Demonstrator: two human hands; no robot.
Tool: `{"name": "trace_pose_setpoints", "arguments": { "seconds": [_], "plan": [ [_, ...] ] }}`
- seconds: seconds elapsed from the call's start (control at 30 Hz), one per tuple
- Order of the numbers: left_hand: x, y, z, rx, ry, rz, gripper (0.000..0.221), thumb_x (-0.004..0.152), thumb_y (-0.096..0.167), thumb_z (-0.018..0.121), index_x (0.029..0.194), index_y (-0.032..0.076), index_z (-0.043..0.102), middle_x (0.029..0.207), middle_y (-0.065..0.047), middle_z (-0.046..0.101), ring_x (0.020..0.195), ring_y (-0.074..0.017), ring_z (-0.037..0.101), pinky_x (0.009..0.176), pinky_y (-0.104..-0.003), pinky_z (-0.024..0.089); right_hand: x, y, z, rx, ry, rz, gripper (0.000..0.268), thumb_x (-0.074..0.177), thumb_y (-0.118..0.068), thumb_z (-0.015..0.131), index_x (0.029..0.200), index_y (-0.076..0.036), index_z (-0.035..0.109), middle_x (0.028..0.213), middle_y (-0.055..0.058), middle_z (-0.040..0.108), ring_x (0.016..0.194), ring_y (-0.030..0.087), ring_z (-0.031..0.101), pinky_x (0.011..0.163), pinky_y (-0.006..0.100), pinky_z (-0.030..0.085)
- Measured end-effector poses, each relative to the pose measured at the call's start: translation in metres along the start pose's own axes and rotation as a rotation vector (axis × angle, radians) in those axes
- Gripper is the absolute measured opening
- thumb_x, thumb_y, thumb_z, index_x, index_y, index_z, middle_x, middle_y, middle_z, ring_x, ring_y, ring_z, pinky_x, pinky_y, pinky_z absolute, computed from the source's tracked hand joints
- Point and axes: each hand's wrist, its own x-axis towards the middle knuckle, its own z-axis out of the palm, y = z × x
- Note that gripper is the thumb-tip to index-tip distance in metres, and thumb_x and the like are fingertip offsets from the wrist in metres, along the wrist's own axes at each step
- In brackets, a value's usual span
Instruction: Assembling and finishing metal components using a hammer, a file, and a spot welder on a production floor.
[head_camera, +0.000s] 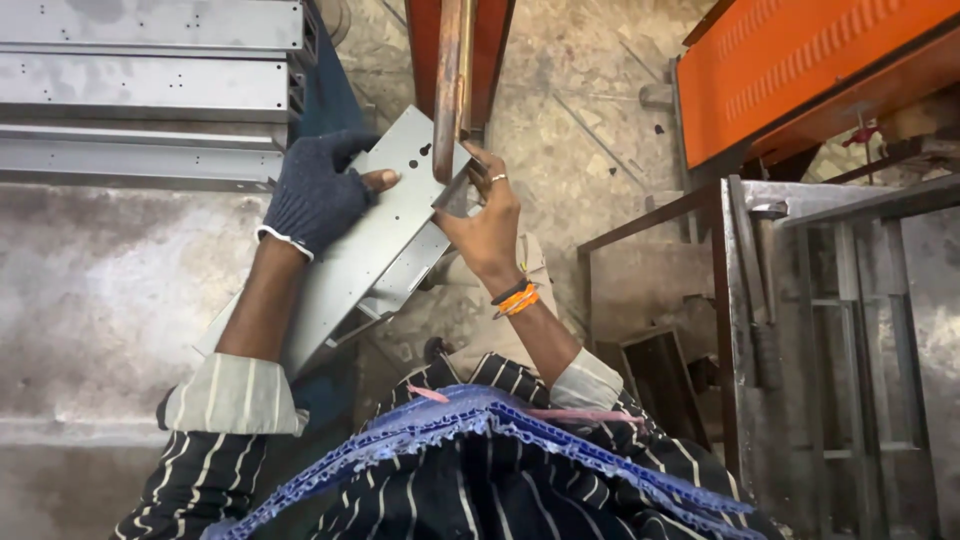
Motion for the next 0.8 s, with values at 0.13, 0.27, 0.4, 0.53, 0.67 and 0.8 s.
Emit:
{"name": "trace_pose_setpoints", "arguments": {
  "seconds": [0.13, 0.27, 0.4, 0.53, 0.67, 0.8],
  "plan": [
    [0.002, -0.004, 0.001, 0.097, 0.007, 0.045, 0.051, 0.08, 0.024, 0.085, 0.121, -0.002, 0.071, 0.098, -0.019, 0.076, 0.074, -0.0169, 0.073, 0.072, -0.033, 0.057, -0.002, 0.001, 0.0, 0.004, 0.017, -0.024, 0.076, 0.074, -0.002, 0.091, 0.139, -0.001, 0.051, 0.134, 0.015, 0.065, 0.127, 0.025, 0.066, 0.112, 0.037, 0.053],
    [-0.001, -0.006, 0.002, 0.03, 0.004, 0.049, 0.046, 0.082, 0.023, 0.082, 0.12, -0.001, 0.073, 0.095, -0.017, 0.079, 0.077, -0.0151, 0.072, 0.072, -0.032, 0.056, -0.006, 0.002, 0.0, 0.045, -0.013, 0.035, 0.077, 0.075, -0.002, 0.091, 0.141, -0.002, 0.052, 0.13, 0.014, 0.068, 0.124, 0.024, 0.068, 0.111, 0.037, 0.054],
    [-0.003, 0.009, -0.001, 0.016, -0.003, -0.104, 0.046, 0.079, 0.023, 0.082, 0.119, 0.002, 0.074, 0.083, -0.018, 0.077, 0.069, -0.0177, 0.07, 0.066, -0.034, 0.054, -0.004, -0.011, -0.004, -0.111, 0.003, -0.074, 0.079, 0.074, -0.004, 0.092, 0.142, -0.004, 0.051, 0.137, 0.017, 0.064, 0.127, 0.028, 0.067, 0.109, 0.037, 0.055],
    [0.001, 0.001, -0.006, 0.067, 0.016, 0.066, 0.041, 0.083, 0.025, 0.079, 0.115, 0.0, 0.074, 0.087, -0.014, 0.077, 0.071, -0.0163, 0.072, 0.068, -0.033, 0.054, -0.01, -0.022, -0.011, -0.165, -0.07, -0.015, 0.08, 0.074, -0.009, 0.092, 0.144, -0.006, 0.052, 0.134, 0.017, 0.068, 0.128, 0.03, 0.067, 0.108, 0.039, 0.054],
    [0.014, 0.004, -0.012, 0.171, 0.06, 0.033, 0.04, 0.093, 0.041, 0.071, 0.108, 0.005, 0.079, 0.081, -0.014, 0.076, 0.075, -0.0236, 0.073, 0.072, -0.038, 0.054, -0.023, -0.039, -0.014, -0.348, -0.129, -0.049, 0.086, 0.078, -0.018, 0.087, 0.151, -0.005, 0.043, 0.133, 0.023, 0.063, 0.122, 0.039, 0.06, 0.105, 0.046, 0.048],
    [0.024, 0.003, -0.016, 0.345, 0.038, 0.11, 0.044, 0.093, 0.048, 0.072, 0.104, 0.006, 0.08, 0.084, -0.015, 0.075, 0.08, -0.0307, 0.073, 0.074, -0.042, 0.053, -0.032, -0.046, -0.014, -0.458, -0.164, -0.046, 0.085, 0.081, -0.019, 0.081, 0.152, -0.001, 0.039, 0.134, 0.026, 0.061, 0.112, 0.043, 0.06, 0.097, 0.048, 0.047]
  ]
}}
